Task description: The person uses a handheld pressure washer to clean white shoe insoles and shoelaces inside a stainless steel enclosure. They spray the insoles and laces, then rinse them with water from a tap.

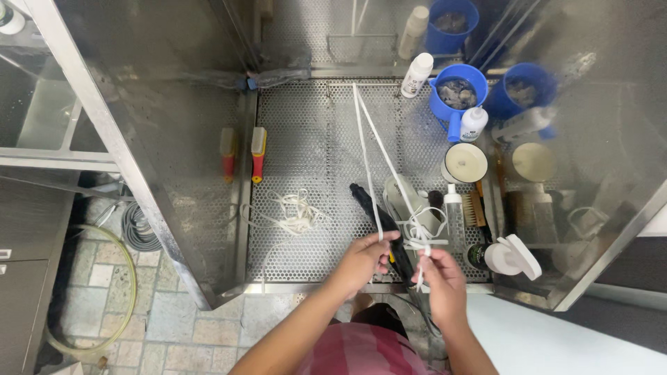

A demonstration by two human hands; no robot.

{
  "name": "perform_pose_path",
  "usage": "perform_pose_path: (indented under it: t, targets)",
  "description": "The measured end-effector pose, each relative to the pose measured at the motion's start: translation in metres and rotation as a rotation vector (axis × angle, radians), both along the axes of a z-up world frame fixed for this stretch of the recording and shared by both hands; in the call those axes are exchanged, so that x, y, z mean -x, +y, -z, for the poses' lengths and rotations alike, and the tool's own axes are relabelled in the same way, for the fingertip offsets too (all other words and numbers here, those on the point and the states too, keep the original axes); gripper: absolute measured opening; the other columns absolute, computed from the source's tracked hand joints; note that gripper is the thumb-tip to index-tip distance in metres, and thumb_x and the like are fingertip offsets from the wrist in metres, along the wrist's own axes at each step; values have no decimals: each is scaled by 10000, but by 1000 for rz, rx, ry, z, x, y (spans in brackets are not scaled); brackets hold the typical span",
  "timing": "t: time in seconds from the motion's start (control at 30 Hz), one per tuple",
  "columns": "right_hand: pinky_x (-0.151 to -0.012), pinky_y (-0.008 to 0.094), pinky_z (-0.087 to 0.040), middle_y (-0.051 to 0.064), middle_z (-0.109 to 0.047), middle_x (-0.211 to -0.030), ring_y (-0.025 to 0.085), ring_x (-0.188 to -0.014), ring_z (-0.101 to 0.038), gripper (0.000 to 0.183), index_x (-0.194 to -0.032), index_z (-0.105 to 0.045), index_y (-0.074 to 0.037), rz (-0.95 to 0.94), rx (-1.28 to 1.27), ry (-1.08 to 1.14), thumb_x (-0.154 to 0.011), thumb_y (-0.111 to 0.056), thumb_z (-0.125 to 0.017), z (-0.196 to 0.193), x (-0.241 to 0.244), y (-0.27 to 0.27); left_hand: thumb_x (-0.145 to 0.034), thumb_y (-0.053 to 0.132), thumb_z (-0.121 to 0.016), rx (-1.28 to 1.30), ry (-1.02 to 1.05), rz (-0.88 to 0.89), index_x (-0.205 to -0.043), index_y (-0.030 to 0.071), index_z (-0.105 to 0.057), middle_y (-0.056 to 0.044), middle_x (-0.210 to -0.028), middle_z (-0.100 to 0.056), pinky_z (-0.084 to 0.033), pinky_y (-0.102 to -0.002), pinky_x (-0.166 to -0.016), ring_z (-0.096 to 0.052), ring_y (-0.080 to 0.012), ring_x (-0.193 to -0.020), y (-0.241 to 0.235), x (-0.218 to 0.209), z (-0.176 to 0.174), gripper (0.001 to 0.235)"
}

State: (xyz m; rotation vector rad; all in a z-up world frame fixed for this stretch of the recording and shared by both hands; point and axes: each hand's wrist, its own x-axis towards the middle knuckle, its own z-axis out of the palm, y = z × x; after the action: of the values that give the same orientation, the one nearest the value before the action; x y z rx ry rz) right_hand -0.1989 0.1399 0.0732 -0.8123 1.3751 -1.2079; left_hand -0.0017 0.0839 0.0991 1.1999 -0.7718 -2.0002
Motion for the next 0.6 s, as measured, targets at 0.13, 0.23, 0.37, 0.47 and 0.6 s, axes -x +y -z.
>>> perform_pose_path:
  t: [0.13, 0.23, 0.37, 0.47, 0.6]
  targets:
    - [-659, 244, -495, 16, -669, -865, 89, -725, -598, 226, -1168, -691, -1, -247, -34, -34, -963, -88, -651, 26, -32, 8, -1007, 302, -574, -93, -10, -92, -1233, 97, -717, 27, -770, -559, -496, -242, -616, -537, -79, -696, 31, -24, 22, 336]
    - [-709, 225, -509, 5, -699, -898, 57, -789, -622, 208, -1146, -695, -1, -394, -35, -32, -955, -80, -667, 46, -56, 15, -988, 381, -640, -127, -145, -163, -1184, 68, -794, 22, -763, -561, -505, -223, -613, -537, -68, -694, 59, -47, 41, 400]
    - [-623, 238, -497, 19, -668, -782, 73, -681, -606, 146, -1077, -712, -18, -470, -68, 82, -952, -90, -691, 80, -82, 18, -928, 348, -738, -296, -3, -303, -1128, 3, -792, 1, -812, -639, -498, -252, -590, -547, -98, -694, 81, -71, 76, 403]
    - [-594, 239, -512, 5, -683, -778, 73, -651, -612, 116, -1036, -697, -32, -468, -142, 63, -946, -101, -673, 104, -94, 18, -912, 322, -758, -302, 22, -326, -1139, -3, -788, -12, -863, -686, -514, -267, -601, -582, -111, -717, 92, -85, 100, 397]
    - [-578, 243, -504, 25, -690, -769, 83, -635, -608, 103, -973, -700, -12, -524, -182, 94, -947, -111, -702, 123, -100, 20, -912, 278, -735, -309, -8, -260, -1186, 17, -745, -24, -946, -742, -587, -277, -671, -674, -110, -791, 108, -94, 122, 379]
